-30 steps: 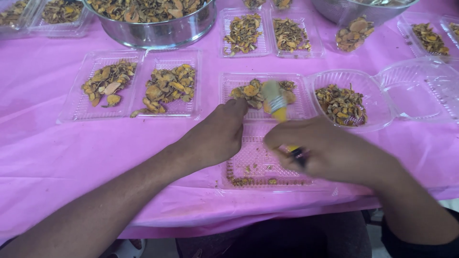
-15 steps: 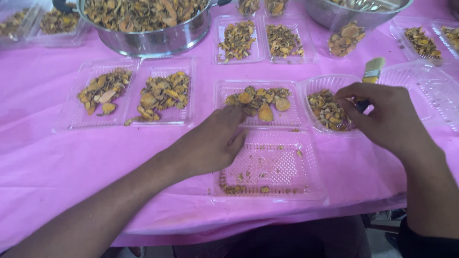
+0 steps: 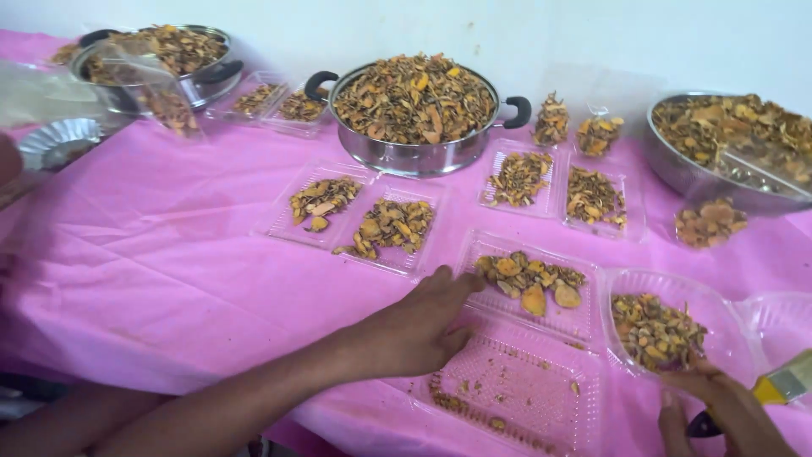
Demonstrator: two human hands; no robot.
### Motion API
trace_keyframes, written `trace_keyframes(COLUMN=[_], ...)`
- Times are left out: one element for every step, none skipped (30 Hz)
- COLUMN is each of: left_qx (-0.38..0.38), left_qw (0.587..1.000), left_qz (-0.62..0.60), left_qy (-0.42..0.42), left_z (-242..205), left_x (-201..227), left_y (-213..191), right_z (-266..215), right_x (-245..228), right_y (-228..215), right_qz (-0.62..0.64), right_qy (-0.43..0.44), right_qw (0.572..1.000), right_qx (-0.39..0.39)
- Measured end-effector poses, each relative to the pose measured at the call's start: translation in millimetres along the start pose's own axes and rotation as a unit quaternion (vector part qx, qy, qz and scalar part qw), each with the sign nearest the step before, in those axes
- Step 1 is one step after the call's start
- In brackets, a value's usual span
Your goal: Sorting dried tea ingredients from trays and packaging them into small plastic bags, using a brush to clean the trays.
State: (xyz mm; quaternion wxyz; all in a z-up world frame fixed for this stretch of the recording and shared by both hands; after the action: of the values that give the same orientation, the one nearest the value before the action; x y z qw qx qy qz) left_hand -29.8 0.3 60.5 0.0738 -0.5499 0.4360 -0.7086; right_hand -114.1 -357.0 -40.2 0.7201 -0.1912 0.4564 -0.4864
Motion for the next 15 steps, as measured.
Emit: trace_keyframes(left_qx=[0.007, 0.056, 0.105, 0.110, 0.148, 0.181, 0.181, 0.194, 0.208, 0.200, 0.170, 0.140, 0.132, 0.141, 0.149], left_qw=[1.000, 0.998, 0.991, 0.991, 0.975, 0.951, 0.951, 0.949, 0.948, 0.951, 0.953, 0.953, 0.956, 0.961, 0.965], left_qz=[0.000, -0.030, -0.061, -0.058, -0.090, -0.124, -0.124, -0.116, -0.107, -0.109, -0.104, -0.099, -0.099, -0.073, -0.048], left_qy=[-0.003, -0.027, -0.051, -0.057, -0.140, -0.218, -0.219, -0.218, -0.216, -0.208, -0.229, -0.250, -0.243, -0.228, -0.212], left_z=[-5.3, -12.5, -20.5, -25.2, -30.7, -34.5, -38.1, -38.1, -37.8, -37.4, -38.0, -40.8, -36.2, -31.9, -26.9], left_x=[-7.0, -15.7, -24.8, -25.9, -32.0, -36.8, -40.6, -42.7, -44.5, -31.7, -20.6, -10.6, -15.4, -20.3, -24.7], left_y=[6.8, 9.5, 12.6, 18.3, 23.1, 30.6, 33.6, 36.4, 39.3, 36.9, 36.0, 34.8, 39.3, 42.4, 45.0], right_z=[-4.3, -9.5, -16.4, -17.1, -18.1, -20.9, -18.8, -19.0, -18.9, -14.8, -10.9, -8.5, -8.5, -7.9, -6.5], right_x=[-11.0, -24.0, -36.9, -42.4, -46.2, -48.5, -57.1, -65.9, -74.2, -71.1, -71.3, -72.3, -70.5, -68.9, -67.4], right_y=[3.6, 4.3, 4.9, 5.4, 6.0, 2.6, 3.2, -1.5, -6.2, -9.8, -11.8, -12.9, -14.9, -14.4, -14.1], right_qz=[0.003, 0.001, 0.000, 0.007, 0.002, -0.009, -0.008, 0.031, 0.070, 0.061, 0.075, 0.090, 0.082, 0.092, 0.102], right_qy=[-0.007, -0.016, -0.023, -0.025, -0.005, 0.017, 0.017, -0.001, -0.020, -0.015, -0.064, -0.113, -0.108, -0.107, -0.106], right_qw=[1.000, 0.997, 0.987, 0.987, 0.988, 0.987, 0.987, 0.983, 0.976, 0.975, 0.977, 0.976, 0.976, 0.979, 0.980], right_qx=[-0.001, 0.079, 0.159, 0.155, 0.157, 0.161, 0.160, 0.183, 0.206, 0.212, 0.189, 0.164, 0.169, 0.150, 0.131])
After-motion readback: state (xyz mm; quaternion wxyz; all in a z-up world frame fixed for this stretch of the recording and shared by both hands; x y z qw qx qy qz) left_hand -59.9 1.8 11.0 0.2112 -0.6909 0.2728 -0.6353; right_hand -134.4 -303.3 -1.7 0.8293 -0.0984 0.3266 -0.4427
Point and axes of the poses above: each hand's wrist, its own z-axis towards the middle knuckle, its own y-axis out of the palm, x = y × z, the point moved 3 cm from there along z, towards the middle knuckle, and after that the axes turned 11 degrees about x, right-handed, at the moved point
